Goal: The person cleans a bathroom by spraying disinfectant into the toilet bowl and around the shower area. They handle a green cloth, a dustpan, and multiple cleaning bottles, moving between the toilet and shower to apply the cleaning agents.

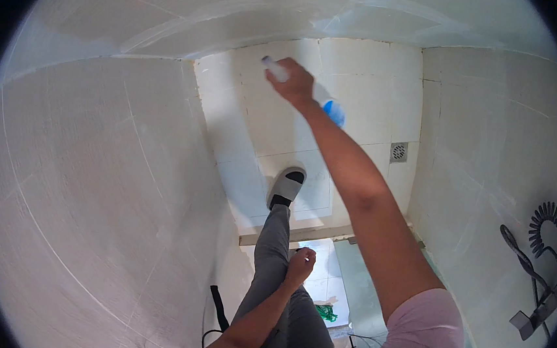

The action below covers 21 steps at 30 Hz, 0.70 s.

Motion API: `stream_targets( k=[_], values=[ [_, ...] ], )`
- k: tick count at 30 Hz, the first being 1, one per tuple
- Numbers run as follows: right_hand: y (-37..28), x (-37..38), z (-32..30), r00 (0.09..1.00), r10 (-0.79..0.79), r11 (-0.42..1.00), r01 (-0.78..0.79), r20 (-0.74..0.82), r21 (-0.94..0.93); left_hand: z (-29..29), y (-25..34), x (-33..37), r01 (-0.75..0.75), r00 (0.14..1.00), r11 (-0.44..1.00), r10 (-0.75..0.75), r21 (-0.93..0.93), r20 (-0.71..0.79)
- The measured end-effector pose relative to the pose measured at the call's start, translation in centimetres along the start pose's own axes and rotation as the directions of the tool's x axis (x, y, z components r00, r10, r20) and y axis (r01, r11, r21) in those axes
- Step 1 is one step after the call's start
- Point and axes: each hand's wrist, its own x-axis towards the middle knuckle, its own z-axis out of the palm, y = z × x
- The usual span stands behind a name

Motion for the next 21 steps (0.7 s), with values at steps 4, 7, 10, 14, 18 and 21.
stream_targets(
  k=[4, 7, 10, 14, 18, 21],
  values=[
    [-6.1, -1.0, 4.0, 0.981, 0.093, 0.995, -0.085, 0.173, -0.052, -0.4, 1.0, -0.1, 0.038, 0.999, 0.999, -0.037, 0.002, -0.018],
    [-8.2, -1.6, 5.8, 0.976, 0.078, 0.996, -0.087, 0.203, 0.034, -0.7, 1.3, -0.1, 0.047, 0.999, 0.998, -0.046, -0.041, 0.020],
    [-10.1, -2.1, 7.3, 0.984, -0.014, 0.990, -0.011, 0.176, 0.140, -0.3, 0.5, -0.1, -0.018, 1.000, 1.000, 0.017, -0.005, -0.021],
    [-12.8, -3.0, 9.1, 0.994, -0.097, 0.972, 0.084, 0.048, 0.221, 0.0, -1.1, -0.1, -0.136, 0.990, 0.991, 0.136, 0.010, -0.030],
    [-13.5, -3.3, 10.0, 0.998, 0.006, 0.986, -0.017, 0.064, 0.168, -0.8, 1.5, -1.1, -0.106, 0.992, 0.991, 0.099, -0.084, -0.078],
    [-12.6, -3.2, 9.5, 0.986, 0.098, 0.985, -0.115, 0.132, 0.126, -0.5, 0.9, -0.8, -0.057, 0.996, 0.989, 0.048, -0.138, -0.070]
  ],
)
